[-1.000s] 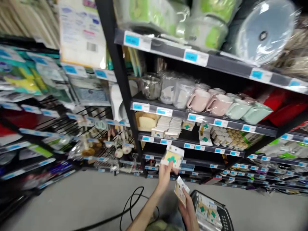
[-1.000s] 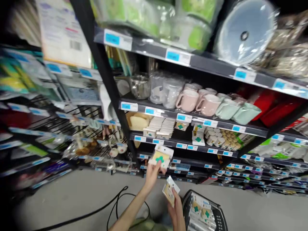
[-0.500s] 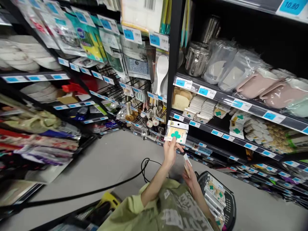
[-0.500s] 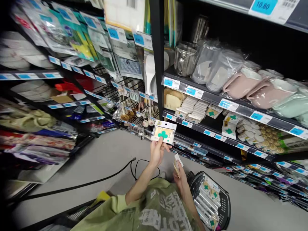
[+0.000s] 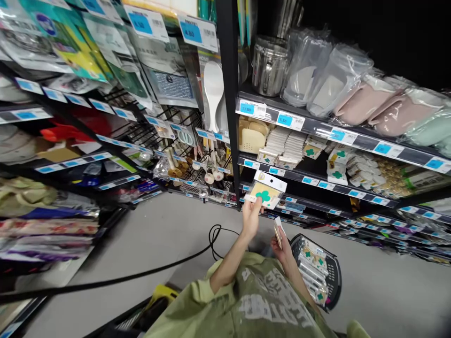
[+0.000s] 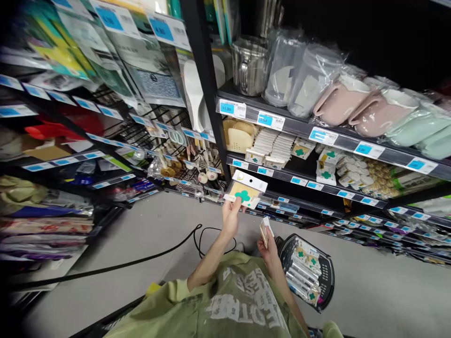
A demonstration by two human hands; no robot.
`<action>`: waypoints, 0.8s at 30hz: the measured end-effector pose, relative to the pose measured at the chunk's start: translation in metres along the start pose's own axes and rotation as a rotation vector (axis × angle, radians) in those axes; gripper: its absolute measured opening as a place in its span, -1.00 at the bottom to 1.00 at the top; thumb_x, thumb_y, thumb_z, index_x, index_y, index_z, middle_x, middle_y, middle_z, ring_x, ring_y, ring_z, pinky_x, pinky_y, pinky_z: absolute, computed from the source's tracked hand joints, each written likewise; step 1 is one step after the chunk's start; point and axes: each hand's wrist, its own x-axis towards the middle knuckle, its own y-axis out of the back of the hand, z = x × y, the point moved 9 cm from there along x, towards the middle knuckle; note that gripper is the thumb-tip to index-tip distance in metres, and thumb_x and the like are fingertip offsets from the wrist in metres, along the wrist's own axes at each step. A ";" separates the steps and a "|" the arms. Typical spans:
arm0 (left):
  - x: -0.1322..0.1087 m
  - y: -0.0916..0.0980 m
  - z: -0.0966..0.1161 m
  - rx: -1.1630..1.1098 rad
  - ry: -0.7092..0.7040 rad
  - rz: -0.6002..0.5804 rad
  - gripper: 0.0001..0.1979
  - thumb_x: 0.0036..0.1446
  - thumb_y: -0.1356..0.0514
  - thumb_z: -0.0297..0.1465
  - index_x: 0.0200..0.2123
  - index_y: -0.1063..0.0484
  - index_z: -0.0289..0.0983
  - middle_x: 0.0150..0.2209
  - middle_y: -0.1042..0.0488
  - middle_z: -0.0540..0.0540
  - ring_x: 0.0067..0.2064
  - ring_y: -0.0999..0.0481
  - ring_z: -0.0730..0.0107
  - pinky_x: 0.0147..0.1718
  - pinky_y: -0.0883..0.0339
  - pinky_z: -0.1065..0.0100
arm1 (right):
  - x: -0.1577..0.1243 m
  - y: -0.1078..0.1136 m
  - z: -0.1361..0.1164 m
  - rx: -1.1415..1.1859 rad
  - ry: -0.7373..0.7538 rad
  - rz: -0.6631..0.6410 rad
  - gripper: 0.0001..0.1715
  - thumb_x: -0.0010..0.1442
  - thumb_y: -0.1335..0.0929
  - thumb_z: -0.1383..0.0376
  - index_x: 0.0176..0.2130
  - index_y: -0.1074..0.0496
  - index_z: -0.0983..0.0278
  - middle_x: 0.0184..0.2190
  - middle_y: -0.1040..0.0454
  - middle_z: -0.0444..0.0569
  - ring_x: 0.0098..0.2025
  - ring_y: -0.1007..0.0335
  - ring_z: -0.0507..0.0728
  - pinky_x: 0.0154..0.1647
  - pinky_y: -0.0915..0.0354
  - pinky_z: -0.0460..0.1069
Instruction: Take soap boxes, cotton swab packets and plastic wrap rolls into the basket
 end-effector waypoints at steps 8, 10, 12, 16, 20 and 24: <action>-0.007 -0.004 0.025 0.246 -0.058 -0.207 -0.54 0.25 -0.36 -0.19 0.18 -0.53 -0.16 -0.11 -0.67 -0.15 -0.27 -0.62 0.26 -0.30 -0.52 0.33 | -0.005 -0.008 0.013 0.298 -0.178 0.163 -0.49 -0.09 -0.63 0.03 -0.28 -0.43 0.18 -0.58 -0.40 -0.30 -0.62 -0.12 -0.05 -0.59 -0.10 -0.14; -0.010 -0.007 0.028 0.314 -0.074 -0.313 -0.70 0.24 -0.31 -0.26 0.01 -0.66 -0.18 -0.04 -0.65 -0.19 -0.16 -0.64 0.15 -0.21 -0.55 0.27 | -0.011 -0.011 0.014 0.369 -0.186 0.189 -0.50 -0.11 -0.64 0.09 -0.28 -0.43 0.19 -0.56 -0.42 -0.30 -0.60 -0.15 -0.06 -0.58 -0.12 -0.15; -0.015 -0.012 0.026 0.304 -0.076 -0.440 -0.67 0.21 -0.25 -0.32 0.01 -0.68 -0.18 0.09 -0.61 -0.20 0.04 -0.62 0.03 0.01 -0.54 0.17 | -0.017 -0.014 0.014 0.410 -0.189 0.204 -0.52 -0.11 -0.64 0.14 -0.28 -0.44 0.20 -0.55 -0.43 -0.29 -0.59 -0.17 -0.06 -0.56 -0.14 -0.15; -0.024 -0.016 0.017 0.293 -0.066 -0.575 -0.44 0.13 -0.25 -0.43 0.23 -0.55 -0.14 0.30 -0.45 -0.21 0.30 -0.46 -0.04 0.26 -0.40 0.08 | -0.022 -0.017 0.014 0.434 -0.223 0.211 -0.54 -0.09 -0.65 0.16 -0.29 -0.44 0.20 -0.57 -0.41 -0.29 -0.61 -0.16 -0.07 -0.60 -0.11 -0.17; -0.022 -0.012 0.012 0.311 -0.098 -0.488 -0.54 0.18 -0.30 -0.41 0.17 -0.60 -0.15 0.23 -0.48 -0.26 0.23 -0.52 0.01 0.17 -0.48 0.12 | -0.018 -0.017 0.004 0.481 -0.192 0.212 -0.54 -0.08 -0.65 0.18 -0.30 -0.43 0.22 -0.58 -0.39 -0.30 -0.63 -0.13 -0.10 -0.63 -0.06 -0.19; -0.015 -0.008 0.014 0.419 -0.177 -0.416 -0.69 0.20 -0.34 -0.37 0.02 -0.68 -0.13 0.06 -0.49 -0.21 0.12 -0.53 0.09 0.11 -0.46 0.15 | -0.019 -0.020 0.000 0.501 -0.195 0.213 -0.56 -0.04 -0.63 0.19 -0.28 -0.44 0.25 -0.57 -0.40 -0.29 -0.62 -0.15 -0.11 -0.61 -0.06 -0.20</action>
